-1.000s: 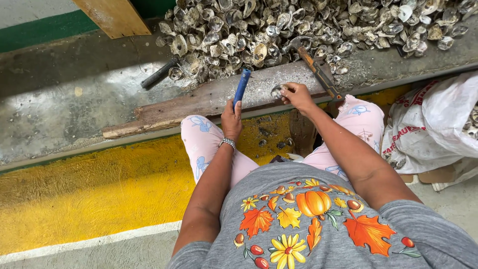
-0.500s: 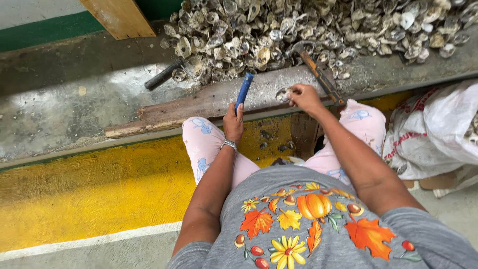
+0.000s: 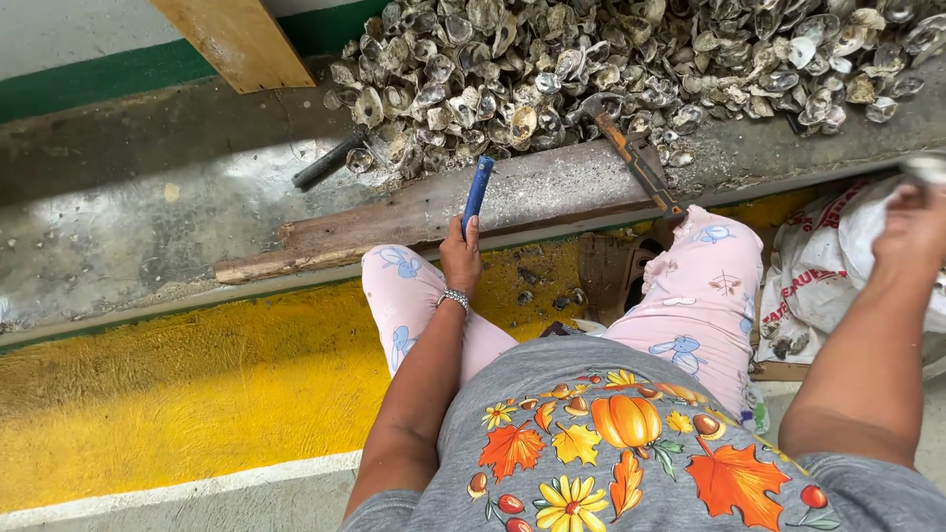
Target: The recorder uses a hammer and a blue-handled prying tool to open oyster shells on a wooden block.
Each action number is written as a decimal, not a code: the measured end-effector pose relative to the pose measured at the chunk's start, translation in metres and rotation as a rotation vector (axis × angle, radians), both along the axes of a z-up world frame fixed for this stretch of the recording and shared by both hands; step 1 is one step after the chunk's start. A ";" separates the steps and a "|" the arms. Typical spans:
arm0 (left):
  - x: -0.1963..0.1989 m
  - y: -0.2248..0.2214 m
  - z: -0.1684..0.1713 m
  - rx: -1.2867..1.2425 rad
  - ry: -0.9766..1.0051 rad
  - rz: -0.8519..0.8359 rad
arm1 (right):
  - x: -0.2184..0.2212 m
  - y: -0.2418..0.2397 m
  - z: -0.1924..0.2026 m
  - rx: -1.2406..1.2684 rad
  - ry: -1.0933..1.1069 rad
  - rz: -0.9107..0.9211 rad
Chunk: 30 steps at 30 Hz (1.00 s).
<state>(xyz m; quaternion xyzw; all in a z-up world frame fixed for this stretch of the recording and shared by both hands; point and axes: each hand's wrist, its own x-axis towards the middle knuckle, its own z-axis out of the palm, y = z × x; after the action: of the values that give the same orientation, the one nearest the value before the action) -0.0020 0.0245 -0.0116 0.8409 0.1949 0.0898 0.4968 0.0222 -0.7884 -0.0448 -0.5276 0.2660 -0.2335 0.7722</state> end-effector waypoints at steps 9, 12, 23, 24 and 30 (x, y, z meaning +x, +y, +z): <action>0.002 -0.003 -0.001 -0.026 -0.009 0.003 | 0.057 0.196 0.023 0.145 0.279 0.185; 0.000 -0.003 -0.005 -0.023 -0.008 -0.003 | 0.080 0.282 0.061 -0.113 0.329 0.302; 0.007 -0.001 -0.006 -0.076 0.063 0.052 | 0.155 0.557 0.078 -0.847 0.445 1.044; 0.008 -0.001 -0.007 -0.063 0.049 0.049 | 0.161 0.581 0.063 -0.965 0.389 1.093; 0.012 -0.001 -0.004 -0.076 0.064 0.079 | 0.178 0.694 0.069 -1.313 0.157 1.054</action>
<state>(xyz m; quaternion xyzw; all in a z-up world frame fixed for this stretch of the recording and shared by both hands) 0.0099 0.0239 -0.0153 0.8155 0.2473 0.0749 0.5179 0.2004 -0.0941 0.0241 -0.9390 -0.1517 0.0876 0.2961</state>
